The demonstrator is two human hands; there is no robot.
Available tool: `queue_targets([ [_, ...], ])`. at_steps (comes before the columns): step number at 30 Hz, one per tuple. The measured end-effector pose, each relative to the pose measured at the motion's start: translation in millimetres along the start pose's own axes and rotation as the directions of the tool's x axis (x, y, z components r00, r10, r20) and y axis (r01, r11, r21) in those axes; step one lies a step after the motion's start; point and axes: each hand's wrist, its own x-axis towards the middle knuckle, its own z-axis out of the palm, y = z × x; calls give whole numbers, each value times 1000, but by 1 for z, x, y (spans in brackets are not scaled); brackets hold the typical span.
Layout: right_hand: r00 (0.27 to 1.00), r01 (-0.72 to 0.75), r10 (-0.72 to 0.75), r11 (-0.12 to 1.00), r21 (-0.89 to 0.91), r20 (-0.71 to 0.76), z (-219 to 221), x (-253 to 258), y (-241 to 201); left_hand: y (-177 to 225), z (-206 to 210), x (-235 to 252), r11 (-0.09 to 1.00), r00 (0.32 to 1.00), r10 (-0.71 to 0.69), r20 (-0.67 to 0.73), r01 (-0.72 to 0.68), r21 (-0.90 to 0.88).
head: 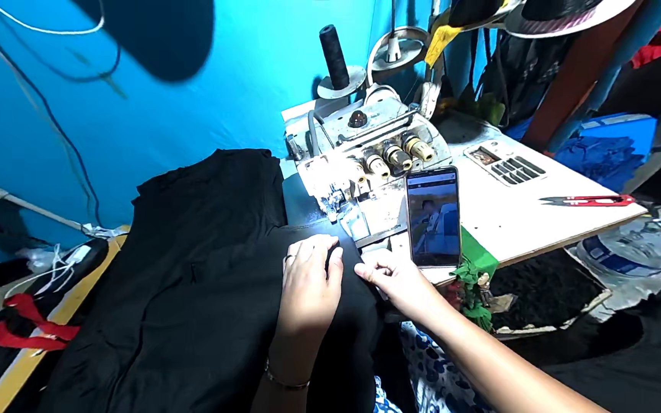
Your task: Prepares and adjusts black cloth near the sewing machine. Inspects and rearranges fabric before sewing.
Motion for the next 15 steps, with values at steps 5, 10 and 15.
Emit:
queue_targets([
  [5,998,-30,19,984,175,63,-1,1,-8,1,5,0,997,1000,19,4,-19,-76],
  [10,996,-8,-13,976,220,93,-4,6,-14,-13,6,5,995,999,53,1,-52,-85],
  [15,998,43,-51,972,231,31,-5,3,-23,-13,0,9,994,999,27,27,-24,-107],
])
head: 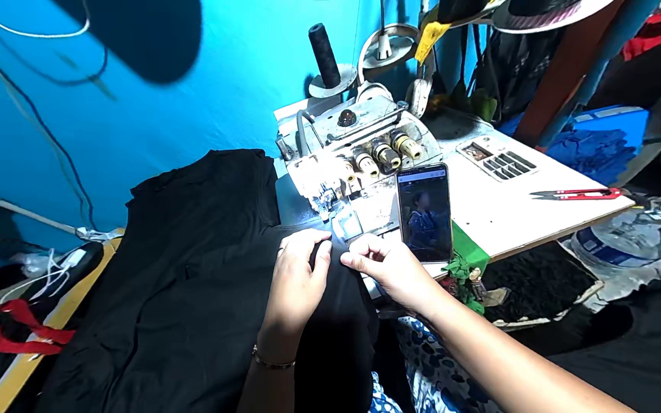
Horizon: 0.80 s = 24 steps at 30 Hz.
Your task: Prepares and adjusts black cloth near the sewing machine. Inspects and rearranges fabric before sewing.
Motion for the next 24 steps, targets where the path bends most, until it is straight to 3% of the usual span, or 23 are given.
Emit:
queue_targets([
  [3,997,-67,67,998,-19,-38,-2,-5,8,7,1,0,1000,1000,-8,-4,8,27],
  [8,974,-198,209,973,119,-92,7,-8,10,18,13,-6,996,1000,-2,-25,4,91],
  [13,962,-272,269,960,64,49,2,-2,15,19,16,-8,993,999,14,-41,-9,119],
  [24,975,-216,216,976,6,61,2,-3,15,16,20,-12,996,998,-17,-64,23,91],
])
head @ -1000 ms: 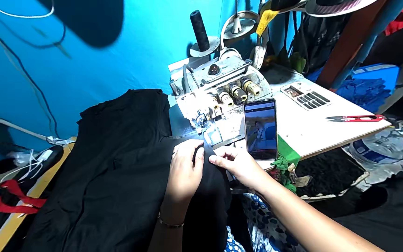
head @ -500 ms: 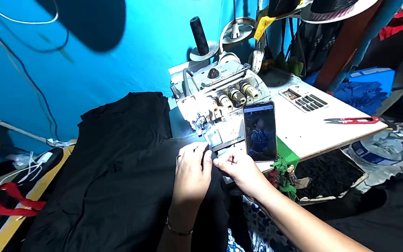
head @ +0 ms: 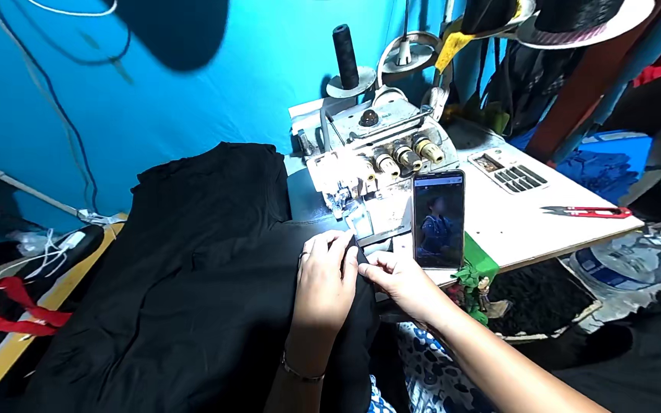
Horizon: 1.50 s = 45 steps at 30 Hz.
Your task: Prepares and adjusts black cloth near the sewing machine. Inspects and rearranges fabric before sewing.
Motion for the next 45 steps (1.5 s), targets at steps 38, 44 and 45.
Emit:
queue_targets([
  [38,984,-145,130,981,132,118,1,9,3,-37,-23,86,615,855,-517,49,410,-673],
  [44,984,-135,111,975,174,140,-1,10,6,-52,-29,87,847,941,-286,180,336,-413],
  [45,985,-127,103,976,175,139,-1,11,7,-51,-32,95,928,941,-228,249,288,-238],
])
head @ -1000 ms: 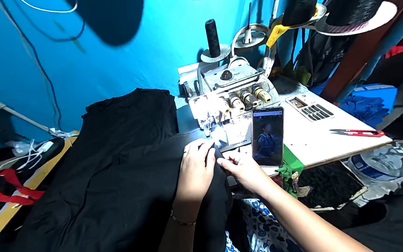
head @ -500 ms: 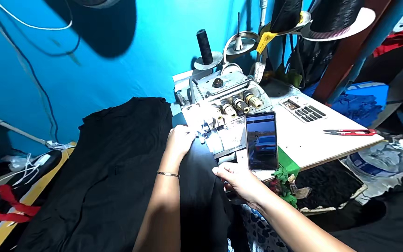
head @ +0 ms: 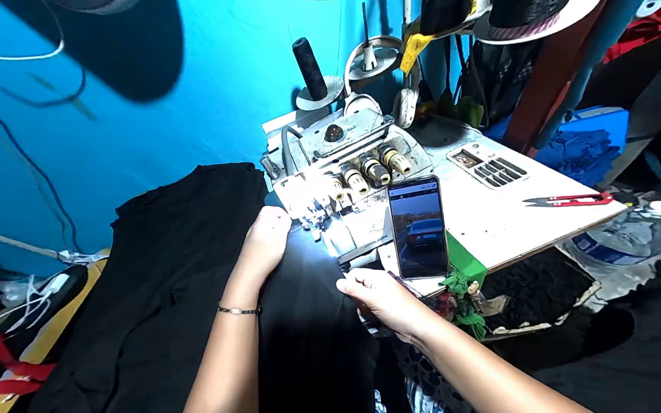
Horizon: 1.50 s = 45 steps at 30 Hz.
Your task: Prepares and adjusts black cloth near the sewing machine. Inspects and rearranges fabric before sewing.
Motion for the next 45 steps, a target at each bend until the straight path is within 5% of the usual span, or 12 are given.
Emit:
queue_targets([
  [4,1000,-5,4,1000,12,8,-1,1,1,2,-3,21,948,988,34,149,-79,309],
  [8,1000,0,0,1000,18,11,-2,1,1,12,-4,24,921,992,26,120,-71,383],
  [13,1000,-15,15,1000,-1,13,-2,2,2,-6,3,31,810,980,197,27,-178,558],
  [23,996,41,-48,995,-89,-81,0,-7,1,3,-11,-1,789,987,149,-63,-81,609],
  [25,929,157,-259,924,-350,-266,7,-10,4,5,-11,-14,772,973,206,-107,-94,628],
  [27,786,260,-527,756,-601,-323,17,-8,5,6,-11,-29,752,955,264,-133,-117,648],
  [31,591,446,-800,430,-785,-103,36,13,-7,8,-4,-55,739,951,277,-141,-117,664],
  [33,572,443,-820,321,-837,-12,47,25,-16,6,-1,-65,732,941,310,-133,-147,665],
  [37,555,401,-832,285,-871,-16,55,42,-18,4,-10,-73,813,954,298,-28,-238,531],
  [41,535,445,-844,320,-836,-38,54,45,-11,15,-22,-48,962,996,77,53,-88,257],
  [45,527,424,-849,297,-856,-34,55,44,-13,20,-1,-17,963,996,56,66,-71,262],
])
